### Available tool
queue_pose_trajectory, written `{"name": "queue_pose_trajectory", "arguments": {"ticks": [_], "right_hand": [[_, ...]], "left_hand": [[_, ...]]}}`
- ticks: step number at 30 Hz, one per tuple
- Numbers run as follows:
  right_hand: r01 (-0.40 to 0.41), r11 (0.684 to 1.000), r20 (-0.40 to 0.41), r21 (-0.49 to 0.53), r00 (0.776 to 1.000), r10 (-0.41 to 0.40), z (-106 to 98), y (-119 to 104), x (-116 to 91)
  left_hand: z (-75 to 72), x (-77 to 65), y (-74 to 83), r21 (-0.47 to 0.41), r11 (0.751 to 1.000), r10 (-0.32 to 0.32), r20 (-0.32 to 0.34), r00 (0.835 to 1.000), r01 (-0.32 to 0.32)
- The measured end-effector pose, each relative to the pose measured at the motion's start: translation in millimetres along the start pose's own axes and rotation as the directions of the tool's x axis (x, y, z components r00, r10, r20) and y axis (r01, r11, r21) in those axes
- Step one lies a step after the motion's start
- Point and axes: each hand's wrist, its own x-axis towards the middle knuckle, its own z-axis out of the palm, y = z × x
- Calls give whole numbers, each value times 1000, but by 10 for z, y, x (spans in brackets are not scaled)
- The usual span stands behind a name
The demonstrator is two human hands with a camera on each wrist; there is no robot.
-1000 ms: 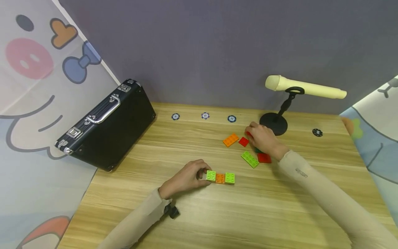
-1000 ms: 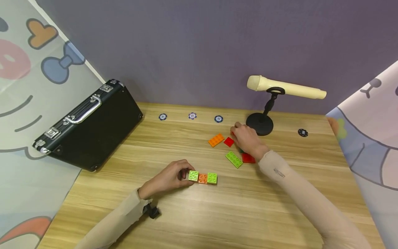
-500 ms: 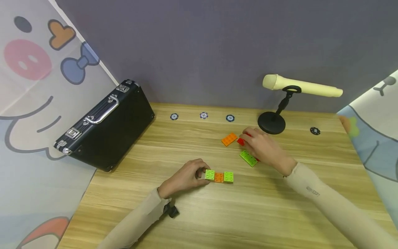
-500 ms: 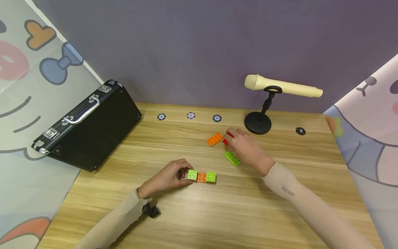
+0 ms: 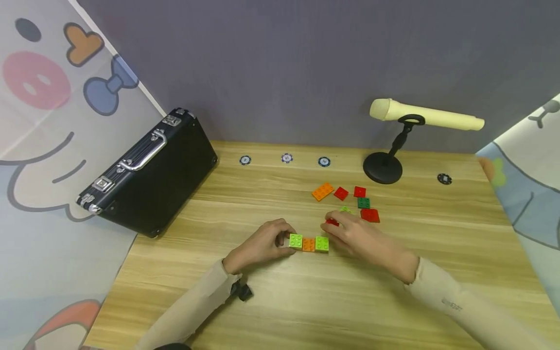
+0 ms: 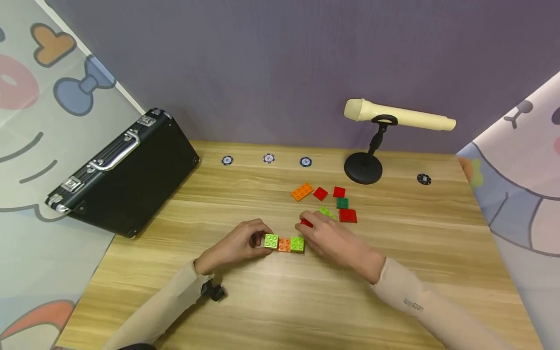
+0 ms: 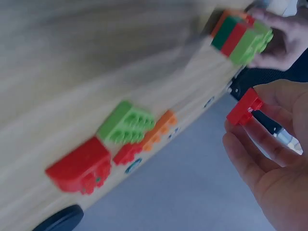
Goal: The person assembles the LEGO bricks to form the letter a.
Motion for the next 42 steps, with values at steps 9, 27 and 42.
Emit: {"name": "queue_pose_trajectory", "arguments": {"ticks": [9,27,42], "right_hand": [[63,995,11,72,998,-64,126,-145,-50],[41,990,128,137,990,-59,72,-151,-86],[1,983,121,184,992,-24,60,-131,-45]], "left_hand": [[-20,9,23,-8,1000,2,-1,1000,-2],[-25,16,16,-18,1000,-5,5,1000,5],[-25,38,14,-18,1000,0,2,1000,0]]}}
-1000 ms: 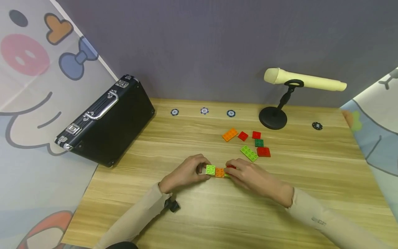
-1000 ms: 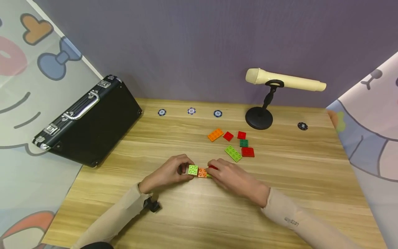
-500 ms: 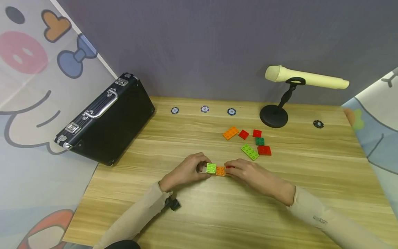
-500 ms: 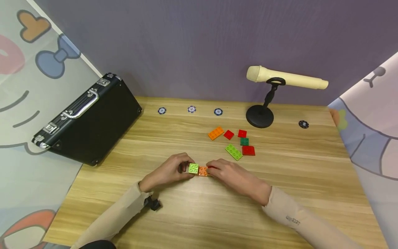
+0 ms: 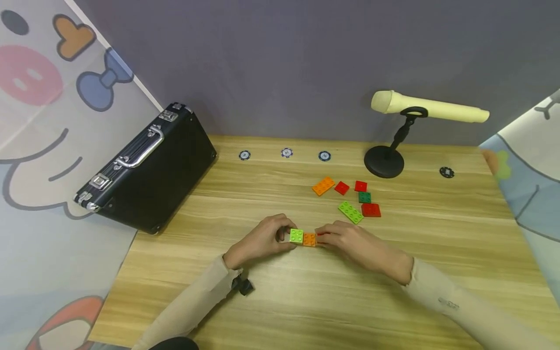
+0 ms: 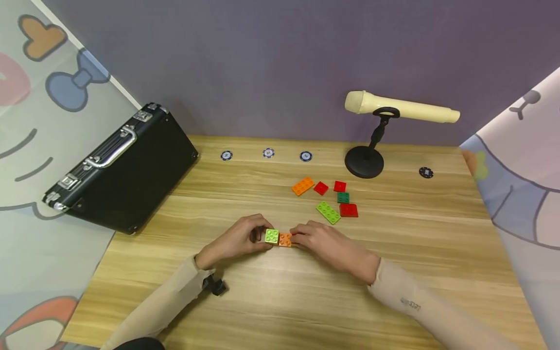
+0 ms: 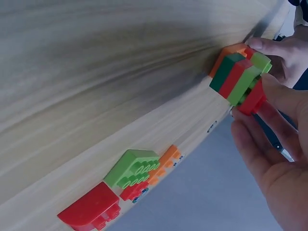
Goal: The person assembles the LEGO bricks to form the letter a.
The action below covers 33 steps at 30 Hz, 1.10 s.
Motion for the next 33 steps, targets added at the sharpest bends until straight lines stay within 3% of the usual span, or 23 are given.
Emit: {"name": "queue_pose_trajectory", "arguments": {"ticks": [13,33], "right_hand": [[21,999,67,-41,998,-18,-6,-28,94],[-8,997,36,-82,999,11,-71,53,54]], "left_hand": [[-17,-34,-13,-14,1000,-4,-10,1000,4],[-1,-7,9,-18,1000,2,0,1000,-2]]}}
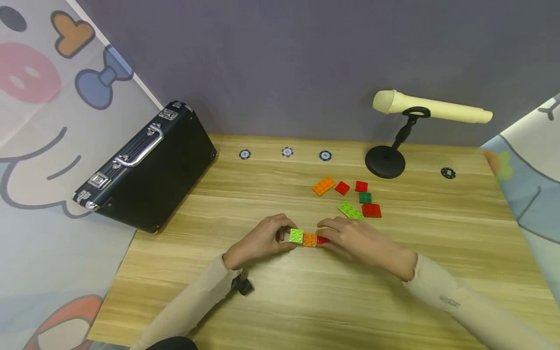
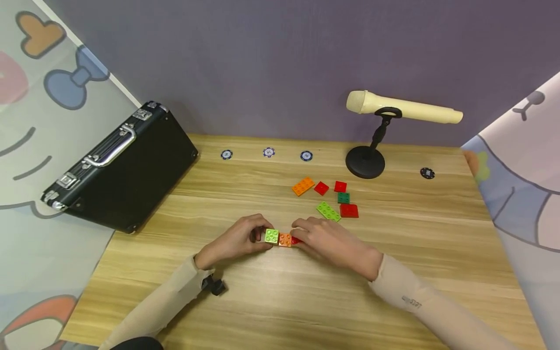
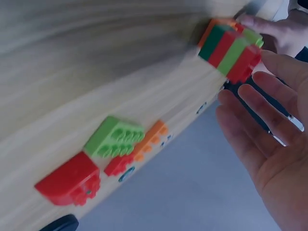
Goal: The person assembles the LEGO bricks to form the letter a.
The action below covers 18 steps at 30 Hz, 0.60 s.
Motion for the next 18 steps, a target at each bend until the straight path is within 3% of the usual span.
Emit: {"name": "queue_pose_trajectory", "arguments": {"ticks": [5,11,18], "right_hand": [[-35,999,-45,1,998,35,-90,149,-6],[-134,991,-104,15,985,135,-143,497,52],[-296,955,-53,5,954,296,-80,906,145]], "left_hand": [[2,3,9,1,1000,-8,1,1000,8],[9,0,14,12,1000,-10,-5,1000,10],[-2,-19,31,8,1000,-7,0,1000,7]]}}
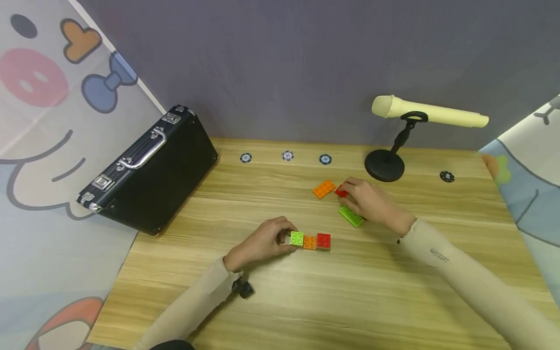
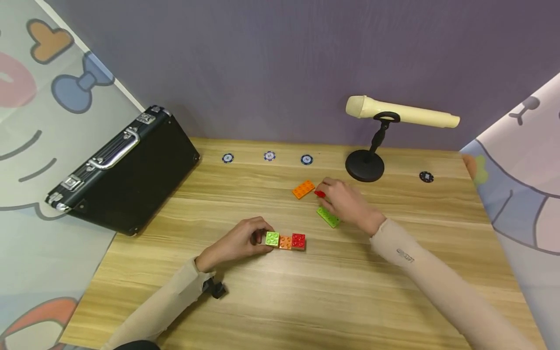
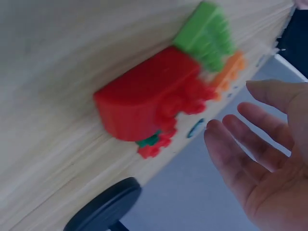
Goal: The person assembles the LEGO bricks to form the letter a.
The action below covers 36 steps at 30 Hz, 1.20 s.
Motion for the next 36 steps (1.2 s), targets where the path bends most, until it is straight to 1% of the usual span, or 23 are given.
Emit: {"name": "queue_pose_trajectory", "arguments": {"ticks": [3,6,10,15,28,31,36], "right_hand": [[-37,999,33,11,999,36,42,91,69],[-62,998,67,0,996,62,74,140,109],[-89,996,107,-26,990,91,103,151,135],[-97,995,118,-28,988,100,107,142,144],[-39,998,81,-42,996,42,136,142,124],[-9,999,51,-51,999,12,132,121,102],[62,990,-15,-125,998,-65,87,-3,55]], "left_hand": [[11,1,-6,2,1000,-3,6,1000,3],[27,5,-14,11,1000,-2,11,1000,2],[37,11,-19,17,1000,2,10,1000,-2],[24,17,-21,21,1000,1,8,1000,-1],[29,1,-16,10,1000,-2,5,1000,2],[30,-5,-20,11,1000,-6,3,1000,6],[20,-16,-23,10,1000,-8,-2,1000,8]]}}
